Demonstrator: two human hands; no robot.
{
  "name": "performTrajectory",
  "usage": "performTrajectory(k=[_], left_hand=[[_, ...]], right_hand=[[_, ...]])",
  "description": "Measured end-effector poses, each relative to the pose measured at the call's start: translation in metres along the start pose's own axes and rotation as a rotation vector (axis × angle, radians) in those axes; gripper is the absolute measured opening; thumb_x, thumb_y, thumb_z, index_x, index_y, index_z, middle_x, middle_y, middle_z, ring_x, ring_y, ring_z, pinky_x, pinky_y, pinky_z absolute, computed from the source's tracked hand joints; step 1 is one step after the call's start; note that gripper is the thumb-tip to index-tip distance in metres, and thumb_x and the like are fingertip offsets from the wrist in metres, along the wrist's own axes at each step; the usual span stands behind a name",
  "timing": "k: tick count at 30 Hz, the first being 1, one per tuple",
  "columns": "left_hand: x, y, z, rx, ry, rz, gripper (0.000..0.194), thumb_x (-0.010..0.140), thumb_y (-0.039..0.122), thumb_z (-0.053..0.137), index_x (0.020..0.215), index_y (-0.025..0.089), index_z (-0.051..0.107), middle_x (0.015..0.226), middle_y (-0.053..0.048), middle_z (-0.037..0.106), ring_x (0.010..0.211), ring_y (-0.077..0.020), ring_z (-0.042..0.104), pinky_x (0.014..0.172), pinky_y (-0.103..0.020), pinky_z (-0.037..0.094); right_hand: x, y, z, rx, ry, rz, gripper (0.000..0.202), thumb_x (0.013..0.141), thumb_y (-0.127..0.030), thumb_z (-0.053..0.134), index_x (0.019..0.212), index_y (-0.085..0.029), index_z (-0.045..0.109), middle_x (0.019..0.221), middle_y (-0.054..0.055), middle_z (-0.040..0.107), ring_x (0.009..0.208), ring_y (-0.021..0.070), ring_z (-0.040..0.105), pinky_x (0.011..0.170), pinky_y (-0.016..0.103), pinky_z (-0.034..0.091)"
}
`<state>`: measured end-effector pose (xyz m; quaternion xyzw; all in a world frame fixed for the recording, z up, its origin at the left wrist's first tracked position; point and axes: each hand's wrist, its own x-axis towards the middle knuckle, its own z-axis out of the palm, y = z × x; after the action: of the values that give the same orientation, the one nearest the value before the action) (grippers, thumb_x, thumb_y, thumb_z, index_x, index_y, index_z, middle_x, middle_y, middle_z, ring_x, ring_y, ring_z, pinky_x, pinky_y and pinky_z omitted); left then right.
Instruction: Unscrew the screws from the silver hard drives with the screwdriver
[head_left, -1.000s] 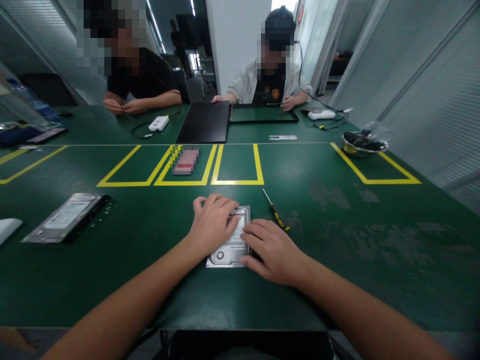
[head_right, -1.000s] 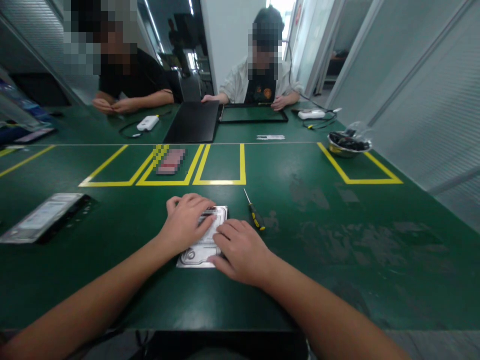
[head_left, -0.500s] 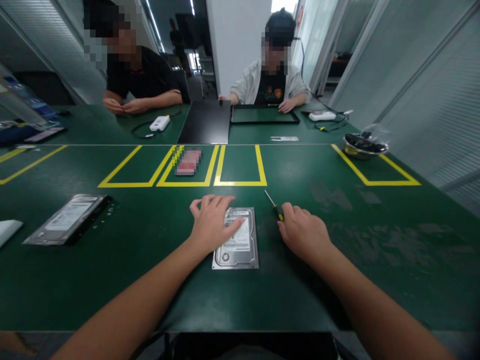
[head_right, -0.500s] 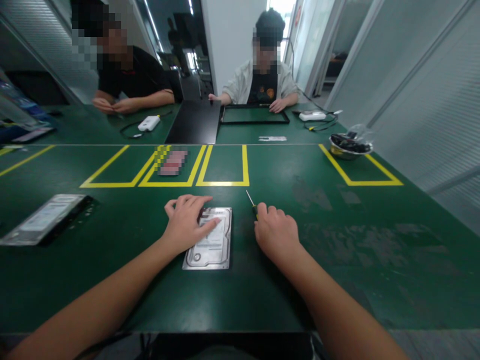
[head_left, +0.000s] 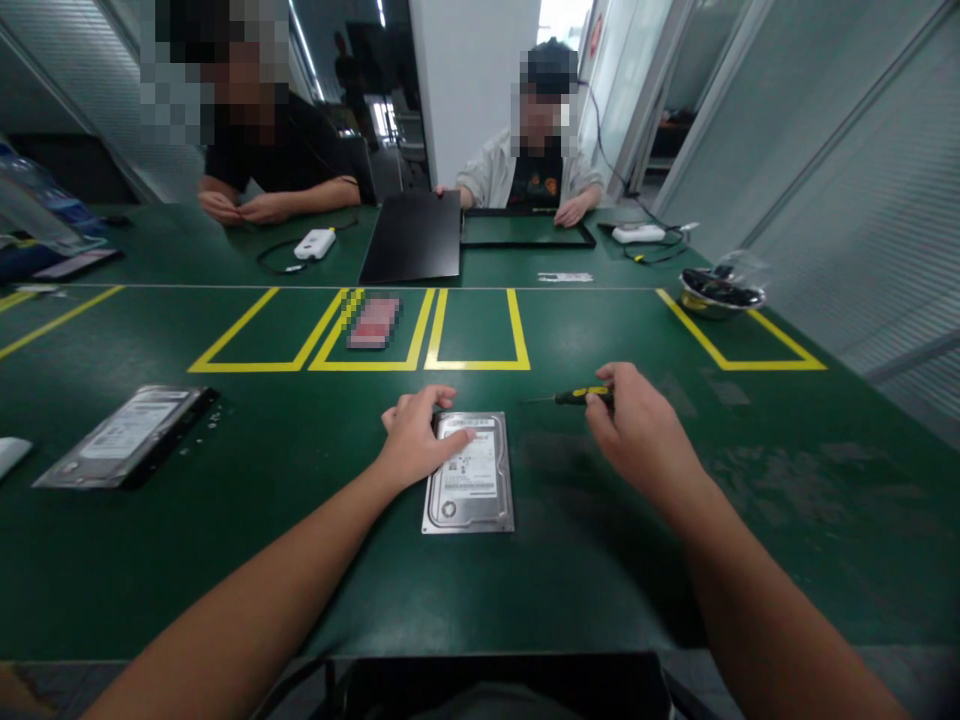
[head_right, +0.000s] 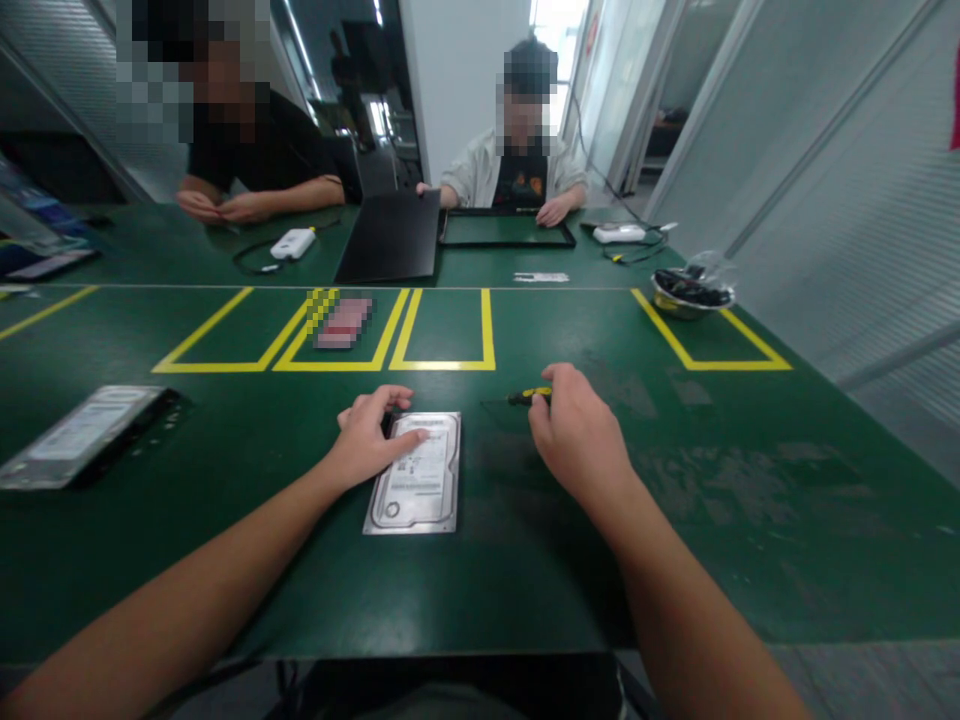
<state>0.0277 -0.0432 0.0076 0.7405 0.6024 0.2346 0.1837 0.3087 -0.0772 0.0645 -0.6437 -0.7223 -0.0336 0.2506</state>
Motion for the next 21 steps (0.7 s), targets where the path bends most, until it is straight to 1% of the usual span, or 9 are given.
performTrajectory(k=[2, 4, 6, 8, 10, 13, 15, 17, 21], left_hand=[[0.001, -0.001, 0.0, -0.003, -0.007, 0.002, 0.053, 0.074, 0.052, 0.068, 0.119, 0.027, 0.054, 0.115, -0.004, 0.067, 0.111, -0.0297, 0.053, 0.093, -0.045, 0.034], [0.002, -0.002, 0.0, 0.008, -0.007, 0.002, 0.053, 0.074, 0.053, 0.067, 0.119, 0.028, 0.054, 0.115, -0.003, 0.067, 0.111, -0.0296, 0.053, 0.093, -0.045, 0.033], [0.002, -0.002, 0.0, 0.016, -0.006, -0.005, 0.054, 0.074, 0.054, 0.068, 0.12, 0.028, 0.054, 0.116, -0.003, 0.066, 0.111, -0.0297, 0.053, 0.093, -0.046, 0.033], [0.002, -0.001, 0.0, 0.012, -0.009, -0.012, 0.056, 0.074, 0.055, 0.068, 0.12, 0.028, 0.054, 0.116, -0.004, 0.066, 0.111, -0.03, 0.053, 0.094, -0.046, 0.033], [0.002, -0.001, 0.0, 0.0, -0.013, -0.011, 0.056, 0.073, 0.054, 0.069, 0.12, 0.028, 0.054, 0.115, -0.004, 0.067, 0.111, -0.0299, 0.054, 0.095, -0.046, 0.033], [0.002, -0.001, -0.001, -0.012, -0.02, 0.002, 0.055, 0.074, 0.054, 0.068, 0.12, 0.027, 0.054, 0.115, -0.005, 0.067, 0.11, -0.0299, 0.054, 0.095, -0.046, 0.033], [0.002, -0.001, -0.001, -0.009, -0.024, 0.012, 0.055, 0.075, 0.055, 0.068, 0.12, 0.027, 0.054, 0.116, -0.005, 0.067, 0.111, -0.0304, 0.054, 0.095, -0.046, 0.033], [0.003, -0.002, -0.001, 0.001, -0.026, 0.017, 0.056, 0.075, 0.057, 0.067, 0.121, 0.027, 0.054, 0.116, -0.005, 0.067, 0.112, -0.0307, 0.053, 0.094, -0.046, 0.034], [0.003, -0.002, 0.0, 0.023, -0.022, 0.018, 0.056, 0.075, 0.057, 0.067, 0.121, 0.028, 0.054, 0.116, -0.004, 0.067, 0.111, -0.0299, 0.053, 0.093, -0.045, 0.034]], right_hand=[[0.005, 0.003, -0.008, 0.073, 0.1, -0.007, 0.025, 0.089, -0.026, 0.051, 0.11, -0.013, 0.055, 0.099, 0.013, 0.064, 0.09, 0.0241, 0.063, 0.078, 0.037, 0.049], [0.009, 0.001, -0.016, 0.152, 0.181, 0.004, 0.028, 0.087, -0.027, 0.055, 0.111, -0.013, 0.056, 0.086, 0.007, 0.062, 0.076, 0.0193, 0.06, 0.072, 0.035, 0.048], [0.013, -0.004, -0.024, 0.248, 0.251, 0.007, 0.034, 0.086, -0.029, 0.058, 0.116, -0.015, 0.056, 0.076, 0.001, 0.056, 0.067, 0.0161, 0.056, 0.067, 0.033, 0.048], [0.017, -0.013, -0.031, 0.371, 0.297, -0.002, 0.035, 0.086, -0.029, 0.06, 0.118, -0.017, 0.057, 0.077, -0.001, 0.055, 0.063, 0.0136, 0.052, 0.063, 0.031, 0.047], [0.022, -0.022, -0.035, 0.49, 0.328, -0.024, 0.034, 0.084, -0.029, 0.064, 0.116, -0.018, 0.058, 0.082, 0.001, 0.057, 0.066, 0.0132, 0.052, 0.063, 0.031, 0.047], [0.032, -0.035, -0.039, 0.594, 0.346, -0.049, 0.026, 0.085, -0.03, 0.064, 0.109, -0.02, 0.063, 0.086, 0.002, 0.059, 0.067, 0.0135, 0.053, 0.065, 0.032, 0.048], [0.038, -0.042, -0.04, 0.657, 0.328, -0.068, 0.022, 0.087, -0.031, 0.063, 0.106, -0.021, 0.063, 0.09, 0.004, 0.061, 0.069, 0.0141, 0.055, 0.065, 0.032, 0.049], [0.043, -0.048, -0.04, 0.691, 0.304, -0.094, 0.019, 0.088, -0.032, 0.062, 0.105, -0.022, 0.062, 0.089, 0.003, 0.06, 0.07, 0.0141, 0.056, 0.064, 0.031, 0.049], [0.047, -0.056, -0.033, 0.716, 0.19, -0.143, 0.017, 0.093, -0.035, 0.056, 0.105, -0.023, 0.056, 0.08, 0.0, 0.059, 0.065, 0.0123, 0.055, 0.059, 0.026, 0.046]])
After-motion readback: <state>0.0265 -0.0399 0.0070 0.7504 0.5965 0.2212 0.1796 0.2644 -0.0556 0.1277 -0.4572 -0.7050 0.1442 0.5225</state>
